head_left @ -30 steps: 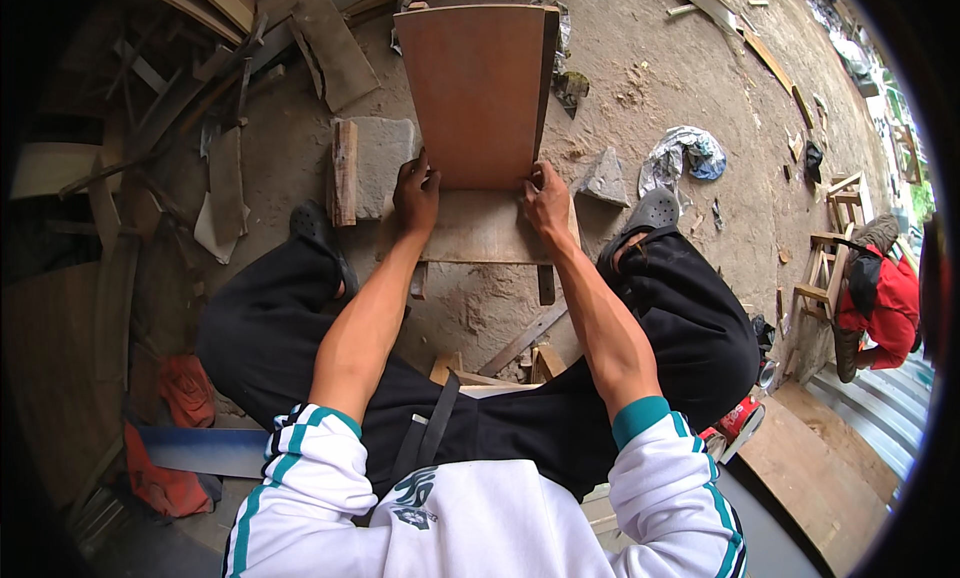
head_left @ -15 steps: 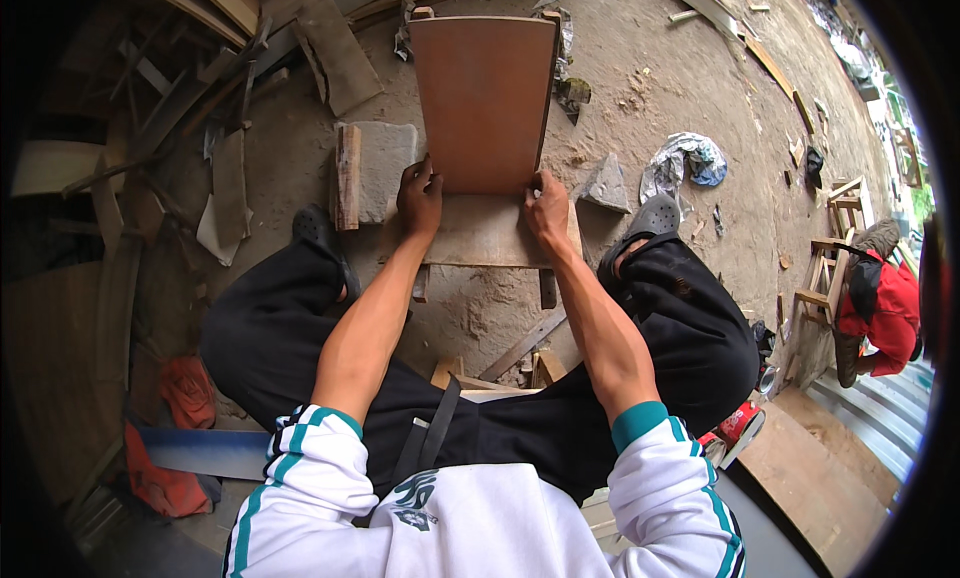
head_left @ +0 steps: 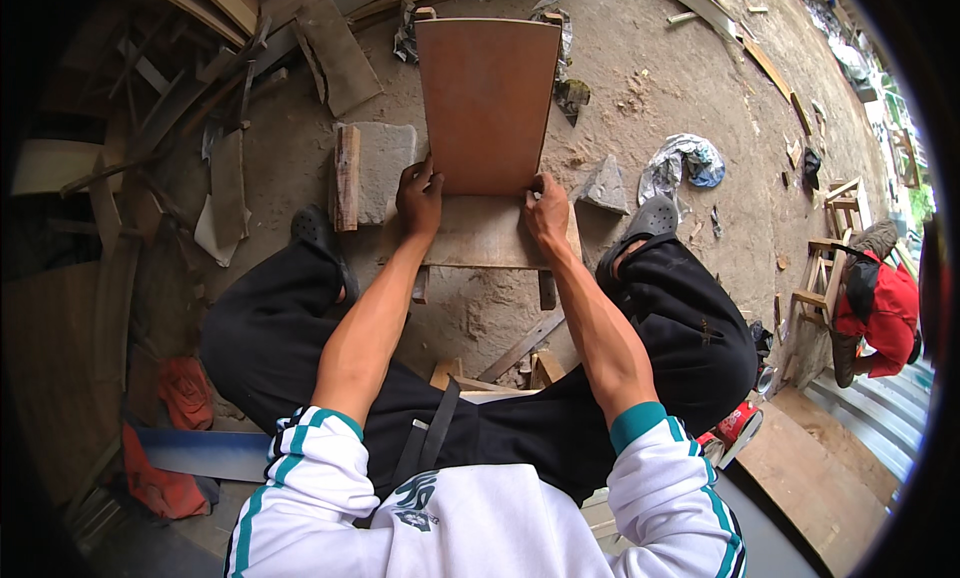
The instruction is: The person sits on the floor in a cluttered workshop and uses a hand saw to cut a rectangular piece of wood. They then use a sanding block to smooth the edges of the cut piece.
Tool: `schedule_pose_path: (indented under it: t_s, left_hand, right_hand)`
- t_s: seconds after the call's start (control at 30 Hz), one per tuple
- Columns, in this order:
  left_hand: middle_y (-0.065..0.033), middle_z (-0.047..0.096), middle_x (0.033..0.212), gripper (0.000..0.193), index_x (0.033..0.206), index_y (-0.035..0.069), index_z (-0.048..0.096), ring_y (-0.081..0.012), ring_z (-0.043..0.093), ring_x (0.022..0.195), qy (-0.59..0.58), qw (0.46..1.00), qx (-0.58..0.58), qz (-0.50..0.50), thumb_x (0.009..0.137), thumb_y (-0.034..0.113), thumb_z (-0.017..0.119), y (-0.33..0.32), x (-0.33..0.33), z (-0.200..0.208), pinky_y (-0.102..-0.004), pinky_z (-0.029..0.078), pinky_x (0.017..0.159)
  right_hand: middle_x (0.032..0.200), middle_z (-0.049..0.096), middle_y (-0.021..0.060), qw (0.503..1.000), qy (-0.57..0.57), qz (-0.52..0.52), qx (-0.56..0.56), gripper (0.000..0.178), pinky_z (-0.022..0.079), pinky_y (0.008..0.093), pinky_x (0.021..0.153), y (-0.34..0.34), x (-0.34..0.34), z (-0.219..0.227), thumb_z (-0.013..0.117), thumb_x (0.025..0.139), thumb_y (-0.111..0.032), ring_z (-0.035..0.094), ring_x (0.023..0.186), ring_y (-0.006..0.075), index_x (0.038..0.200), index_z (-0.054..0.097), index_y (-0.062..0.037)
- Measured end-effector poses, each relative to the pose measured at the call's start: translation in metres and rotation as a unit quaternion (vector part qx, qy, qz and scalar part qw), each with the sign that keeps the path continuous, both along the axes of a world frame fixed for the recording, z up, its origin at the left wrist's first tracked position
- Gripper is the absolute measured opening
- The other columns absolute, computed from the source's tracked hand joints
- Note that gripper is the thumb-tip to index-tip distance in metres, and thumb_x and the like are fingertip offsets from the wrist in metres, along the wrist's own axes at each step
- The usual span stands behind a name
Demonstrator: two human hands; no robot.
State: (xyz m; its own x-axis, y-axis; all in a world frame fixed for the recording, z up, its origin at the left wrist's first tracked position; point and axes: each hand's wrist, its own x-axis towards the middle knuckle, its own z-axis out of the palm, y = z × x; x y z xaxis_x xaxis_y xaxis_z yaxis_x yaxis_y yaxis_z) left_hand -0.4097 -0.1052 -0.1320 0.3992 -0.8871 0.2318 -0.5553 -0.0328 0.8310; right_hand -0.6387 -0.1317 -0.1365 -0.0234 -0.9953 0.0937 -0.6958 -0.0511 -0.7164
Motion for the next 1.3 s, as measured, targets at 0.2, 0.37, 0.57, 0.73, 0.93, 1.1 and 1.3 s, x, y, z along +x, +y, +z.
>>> schedule_pose_path:
  t_s: [0.2,0.37,0.57,0.73,0.93,1.1,1.3]
  left_hand:
    - [-0.0108,0.065,0.104,0.039,0.124,0.011,0.067,-0.0245,0.065,0.092,0.002,1.0,-0.011,0.007,0.085,0.009,0.071,-0.004,-0.002,-0.002,-0.0348,0.052,0.076]
    - [-0.011,0.065,0.105,0.039,0.124,0.01,0.067,-0.0249,0.065,0.093,-0.015,1.0,-0.012,0.009,0.086,0.01,0.071,-0.005,-0.002,-0.006,-0.0345,0.052,0.078]
    - [-0.0112,0.064,0.105,0.039,0.126,0.011,0.066,-0.0238,0.064,0.091,-0.024,0.999,-0.045,0.014,0.087,0.01,0.071,-0.005,-0.005,-0.003,-0.0341,0.053,0.077]
    - [-0.0105,0.065,0.106,0.04,0.125,0.011,0.066,-0.0207,0.064,0.089,0.023,0.999,-0.039,0.023,0.086,0.008,0.072,-0.007,-0.006,0.0,-0.0304,0.054,0.076]
    - [-0.0122,0.067,0.109,0.038,0.122,0.006,0.067,-0.0206,0.066,0.09,0.102,0.994,-0.032,0.031,0.085,0.007,0.073,-0.008,-0.003,-0.005,-0.03,0.055,0.078]
    - [-0.0124,0.068,0.105,0.031,0.115,0.003,0.07,-0.0227,0.067,0.094,0.055,0.998,-0.033,0.02,0.085,0.008,0.074,-0.01,0.003,-0.016,-0.0319,0.053,0.084]
    - [-0.0124,0.068,0.1,0.029,0.113,0.003,0.071,-0.0243,0.066,0.096,0.043,0.998,-0.033,0.02,0.085,0.011,0.074,-0.007,0.005,-0.016,-0.0328,0.051,0.086]
  right_hand:
    - [0.093,0.067,0.0185,0.999,-0.047,-0.009,0.0,0.021,0.05,0.0456,0.079,0.0,-0.002,-0.003,0.068,0.08,-0.008,0.064,0.09,0.0386,0.1,0.061,-0.0058]
    - [0.094,0.067,0.018,0.998,-0.054,-0.023,0.001,0.022,0.05,0.0444,0.079,0.0,-0.001,-0.003,0.067,0.08,-0.007,0.064,0.091,0.0378,0.101,0.061,-0.0057]
    - [0.094,0.068,0.0174,0.997,-0.074,-0.027,-0.001,0.019,0.051,0.043,0.079,0.001,-0.001,0.001,0.067,0.082,-0.007,0.065,0.09,0.0371,0.1,0.061,-0.005]
    - [0.091,0.069,0.015,0.996,-0.083,-0.036,0.017,0.016,0.051,0.042,0.078,0.001,0.001,0.007,0.068,0.083,-0.009,0.067,0.089,0.0347,0.097,0.062,-0.0049]
    - [0.091,0.072,0.0143,0.995,-0.063,-0.059,0.049,0.015,0.053,0.0396,0.079,-0.001,-0.002,0.006,0.072,0.081,-0.013,0.069,0.088,0.0325,0.093,0.068,-0.0045]
    - [0.091,0.072,0.0154,0.993,-0.095,-0.06,0.039,0.017,0.053,0.0385,0.079,-0.004,-0.007,-0.002,0.072,0.08,-0.015,0.07,0.087,0.0321,0.094,0.071,-0.0043]
    - [0.091,0.073,0.0148,0.995,-0.075,-0.025,0.057,0.022,0.054,0.0328,0.077,-0.005,-0.008,0.002,0.072,0.081,-0.017,0.071,0.085,0.026,0.097,0.071,-0.0023]
